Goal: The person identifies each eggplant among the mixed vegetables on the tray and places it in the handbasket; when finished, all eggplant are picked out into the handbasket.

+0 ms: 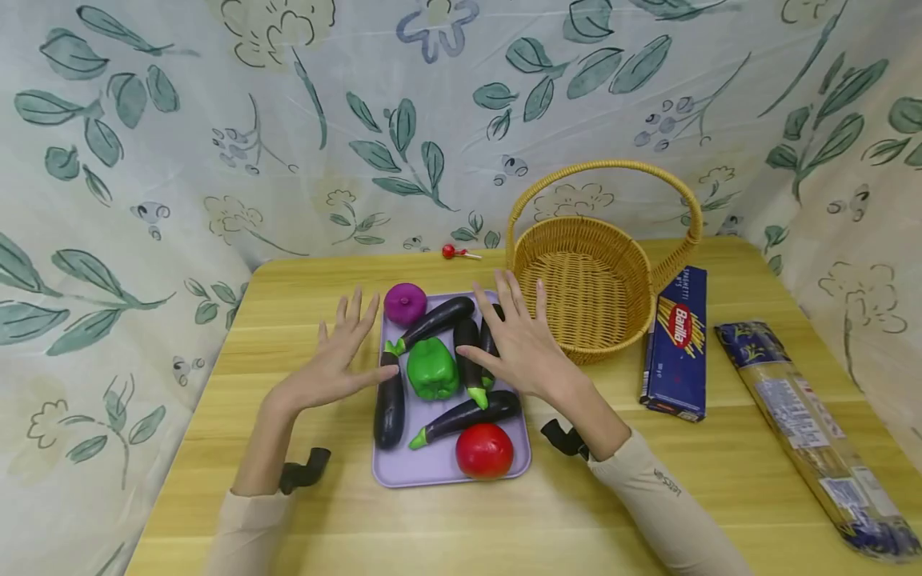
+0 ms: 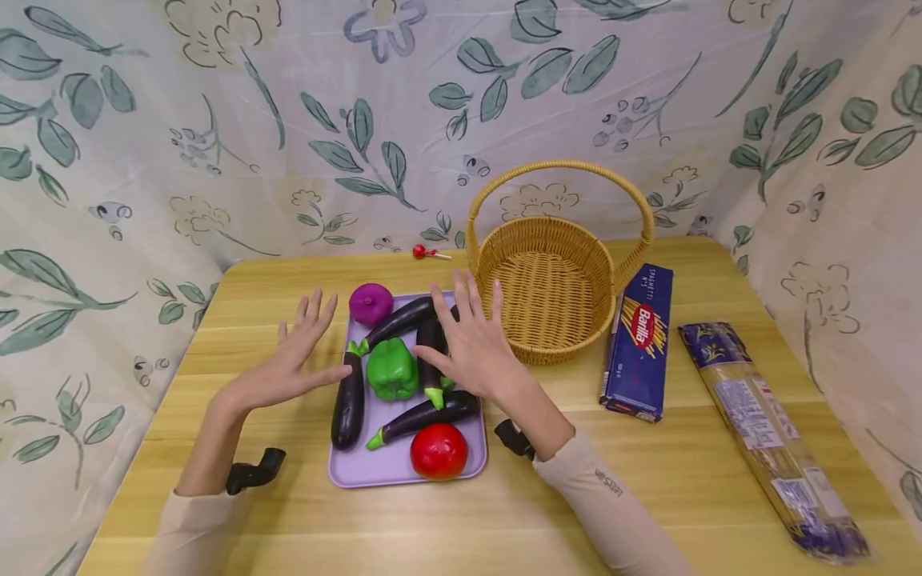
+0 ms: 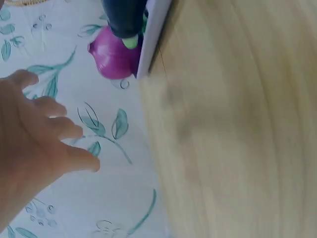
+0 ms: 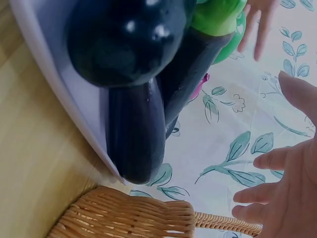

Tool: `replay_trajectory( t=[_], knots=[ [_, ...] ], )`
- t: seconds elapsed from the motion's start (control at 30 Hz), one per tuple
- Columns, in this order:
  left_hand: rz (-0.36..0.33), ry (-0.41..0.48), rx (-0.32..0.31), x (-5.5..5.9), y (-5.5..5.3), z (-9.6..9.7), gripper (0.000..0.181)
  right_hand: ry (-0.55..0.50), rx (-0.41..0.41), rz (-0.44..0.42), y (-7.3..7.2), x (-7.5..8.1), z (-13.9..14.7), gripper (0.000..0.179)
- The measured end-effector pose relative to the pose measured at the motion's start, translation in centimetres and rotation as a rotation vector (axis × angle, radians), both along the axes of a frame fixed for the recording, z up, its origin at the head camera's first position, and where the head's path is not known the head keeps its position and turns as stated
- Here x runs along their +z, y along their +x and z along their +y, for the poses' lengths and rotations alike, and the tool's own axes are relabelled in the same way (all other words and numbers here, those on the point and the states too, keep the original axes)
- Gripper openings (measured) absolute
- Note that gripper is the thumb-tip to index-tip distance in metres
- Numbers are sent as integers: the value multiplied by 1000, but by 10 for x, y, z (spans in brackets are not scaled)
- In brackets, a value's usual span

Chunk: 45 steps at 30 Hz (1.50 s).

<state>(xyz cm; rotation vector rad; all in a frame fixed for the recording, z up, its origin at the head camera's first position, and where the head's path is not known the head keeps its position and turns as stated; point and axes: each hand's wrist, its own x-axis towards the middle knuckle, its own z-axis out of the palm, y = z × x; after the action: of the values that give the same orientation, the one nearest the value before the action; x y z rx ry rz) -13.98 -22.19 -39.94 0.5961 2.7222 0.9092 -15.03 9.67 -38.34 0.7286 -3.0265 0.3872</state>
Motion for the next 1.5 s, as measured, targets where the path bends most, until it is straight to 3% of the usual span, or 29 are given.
replay_trajectory(
  t=[0.13, 0.23, 0.47, 0.77, 0.93, 1.5],
  knots=[
    [-113, 90, -82, -5, -3, -22, 135, 0, 10, -2, 1, 1, 1, 96],
    [-171, 124, -118, -11, -6, -30, 143, 8, 10, 2, 2, 1, 1, 95],
    [-263, 6, -83, -26, -8, -35, 153, 15, 27, 5, 3, 1, 3, 94],
    [-245, -131, -79, -34, -10, -27, 154, -2, 42, -3, 6, 2, 6, 94],
    [-282, -155, -82, -37, -11, -27, 154, -5, 43, 6, 8, 1, 6, 92],
    [-294, -245, -83, -38, -13, -22, 157, -5, 62, -8, 11, 1, 5, 90]
  ],
)
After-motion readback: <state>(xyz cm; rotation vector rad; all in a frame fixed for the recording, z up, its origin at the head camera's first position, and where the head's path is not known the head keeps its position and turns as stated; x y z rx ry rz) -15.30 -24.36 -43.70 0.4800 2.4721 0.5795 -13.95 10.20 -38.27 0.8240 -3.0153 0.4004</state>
